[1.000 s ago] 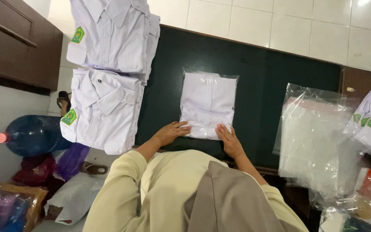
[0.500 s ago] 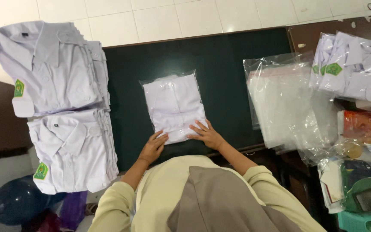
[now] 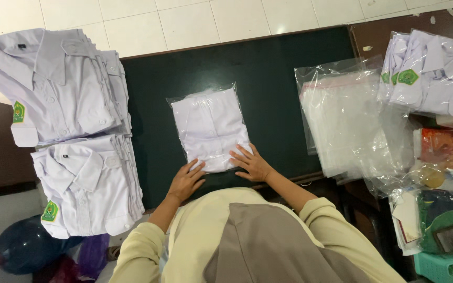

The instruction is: The person places folded white shirts into clear plastic bags, smooths the bags, and stacks the packaged shirts on a table.

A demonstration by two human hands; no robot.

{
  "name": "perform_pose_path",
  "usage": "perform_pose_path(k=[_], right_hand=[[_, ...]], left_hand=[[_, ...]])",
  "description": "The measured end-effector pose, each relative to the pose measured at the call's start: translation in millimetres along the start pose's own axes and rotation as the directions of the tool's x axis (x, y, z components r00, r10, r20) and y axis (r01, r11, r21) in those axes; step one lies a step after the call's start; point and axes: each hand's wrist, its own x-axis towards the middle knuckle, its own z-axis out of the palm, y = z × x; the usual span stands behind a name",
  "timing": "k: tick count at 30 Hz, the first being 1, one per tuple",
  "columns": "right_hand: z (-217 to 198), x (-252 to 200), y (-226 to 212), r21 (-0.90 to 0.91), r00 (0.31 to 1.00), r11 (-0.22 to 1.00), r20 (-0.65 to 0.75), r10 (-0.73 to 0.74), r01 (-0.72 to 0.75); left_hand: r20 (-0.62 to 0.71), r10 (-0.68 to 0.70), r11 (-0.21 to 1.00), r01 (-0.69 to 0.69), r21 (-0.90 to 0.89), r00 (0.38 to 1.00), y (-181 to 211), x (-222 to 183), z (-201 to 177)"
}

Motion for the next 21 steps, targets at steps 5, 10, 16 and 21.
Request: perform_pose_path(k=[5, 10, 16, 21], right_hand=[[-2, 6, 0, -0.007, 0.975, 0.999, -0.221, -0.032, 0.031], [8, 4, -3, 0.203, 0.970, 0.973, -0.195, 0.148, -0.108], [14, 11, -3, 0.466, 0.910, 0.830, -0.109, 0.399, -0.308], [21, 13, 3, 0.564, 0.852, 0.728, -0.081, 0.517, -0.389]], left_hand=[[-0.136, 0.039, 0.999, -0.035, 0.035, 0.990, -3, 6, 0], [-0.106, 0.051, 0.999, -0.048, 0.025, 0.993, -7, 7, -2], [-0.073, 0.094, 0.993, -0.089, 0.076, 0.993, -12, 9, 2], [-0.098, 0.100, 0.995, -0.097, 0.029, 0.990, -16, 18, -5]])
